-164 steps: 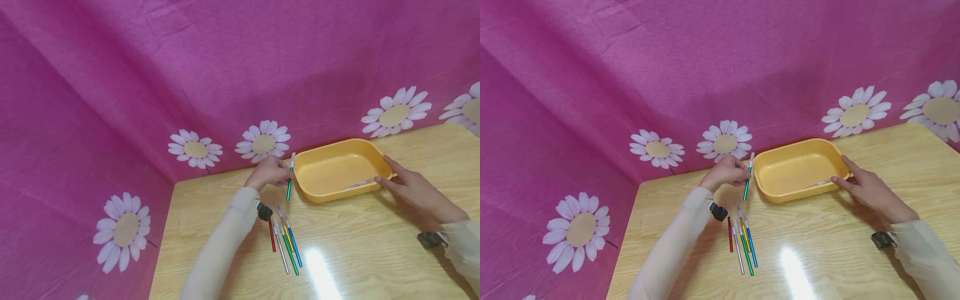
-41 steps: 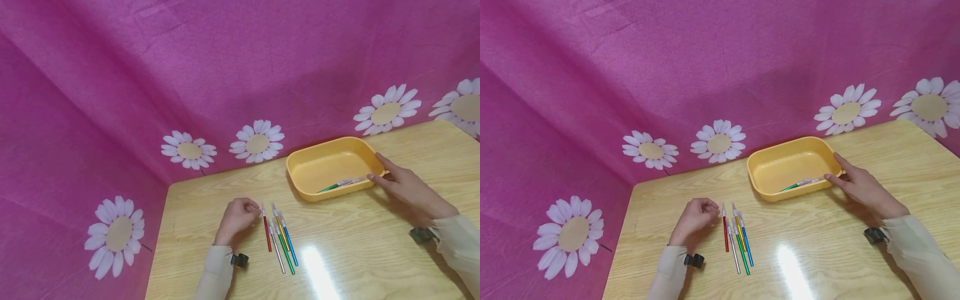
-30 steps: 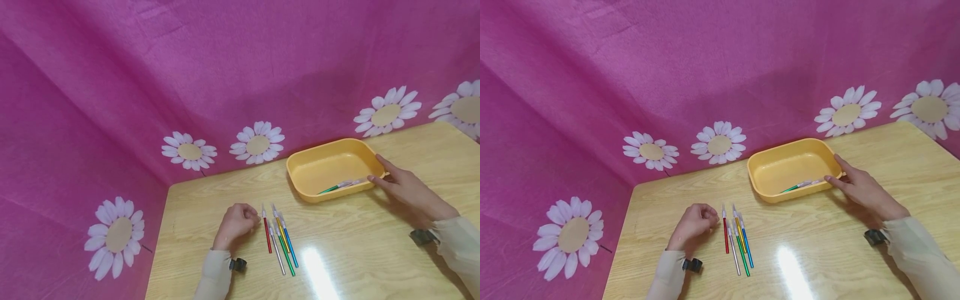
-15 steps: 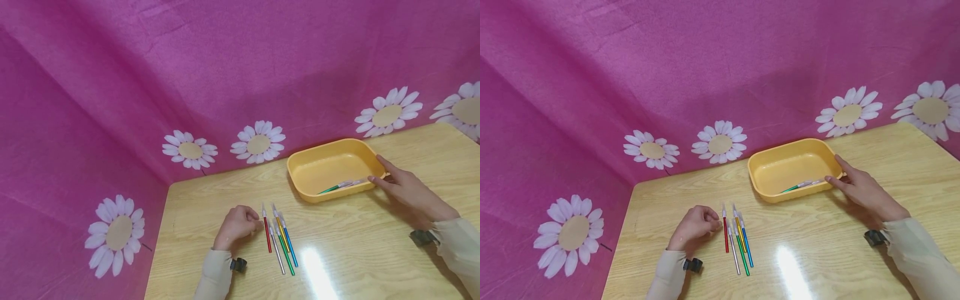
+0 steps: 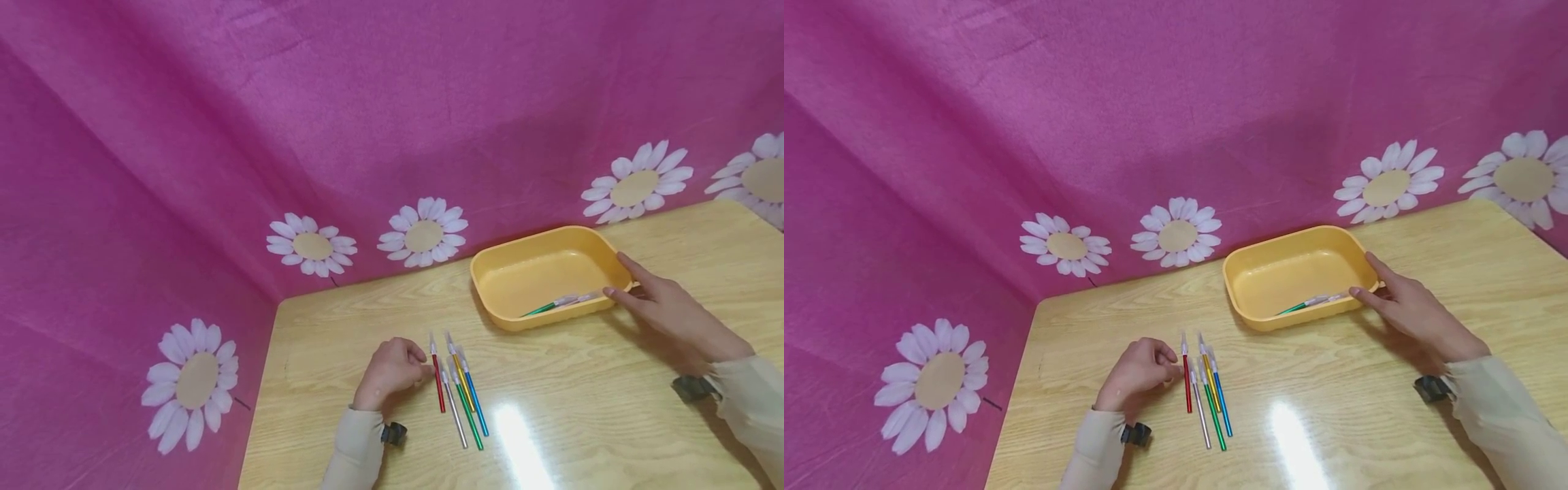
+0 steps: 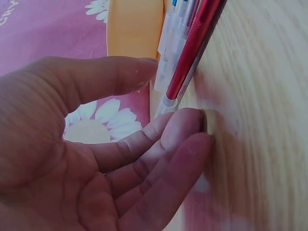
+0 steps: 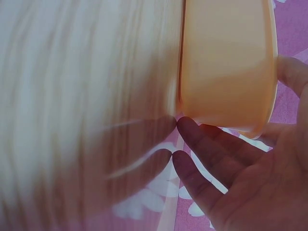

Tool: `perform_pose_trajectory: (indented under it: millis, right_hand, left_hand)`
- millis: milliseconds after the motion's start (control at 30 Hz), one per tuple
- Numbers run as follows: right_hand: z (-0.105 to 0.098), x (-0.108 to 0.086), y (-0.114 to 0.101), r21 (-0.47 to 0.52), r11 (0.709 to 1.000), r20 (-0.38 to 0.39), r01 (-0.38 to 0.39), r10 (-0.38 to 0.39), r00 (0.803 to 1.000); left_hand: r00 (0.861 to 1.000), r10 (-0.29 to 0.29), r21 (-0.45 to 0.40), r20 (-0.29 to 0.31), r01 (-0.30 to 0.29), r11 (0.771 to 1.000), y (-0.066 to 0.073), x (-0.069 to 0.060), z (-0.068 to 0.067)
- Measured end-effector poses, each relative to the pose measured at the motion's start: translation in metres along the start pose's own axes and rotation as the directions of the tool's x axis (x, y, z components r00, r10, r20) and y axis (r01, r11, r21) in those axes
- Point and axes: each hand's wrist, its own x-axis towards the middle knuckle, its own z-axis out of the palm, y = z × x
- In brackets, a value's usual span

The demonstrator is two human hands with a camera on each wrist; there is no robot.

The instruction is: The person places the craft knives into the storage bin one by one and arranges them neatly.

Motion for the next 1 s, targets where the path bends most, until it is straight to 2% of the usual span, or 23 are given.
perform_pose_trajectory:
  millis: [200,467,667,833,1000]
  right_hand:
    - [0.001,-0.001,-0.001,0.069,0.996,0.047,-0.061,0.058,0.997]
    - [0.001,0.002,0.002,-0.007,1.000,0.017,-0.026,0.026,1.000]
    - [0.001,0.001,0.002,0.019,1.000,0.021,-0.025,0.024,0.999]
    - [0.001,0.001,0.002,-0.026,0.999,-0.014,0.017,-0.018,1.000]
    - [0.000,0.001,0.001,0.019,1.000,0.019,-0.011,0.011,1.000]
  left_hand:
    - [1.000,-0.025,0.024,-0.016,0.026,0.999,0.001,-0.002,0.003]
    - [0.998,-0.011,0.089,-0.060,0.016,0.996,0.003,-0.002,0.007]
    - [0.995,0.025,0.159,-0.097,-0.010,0.987,0.003,0.000,0.010]
    - [0.994,-0.003,0.178,-0.106,0.022,0.984,0.005,0.001,0.013]
    - [0.994,-0.013,0.181,-0.112,0.034,0.983,0.007,0.000,0.013]
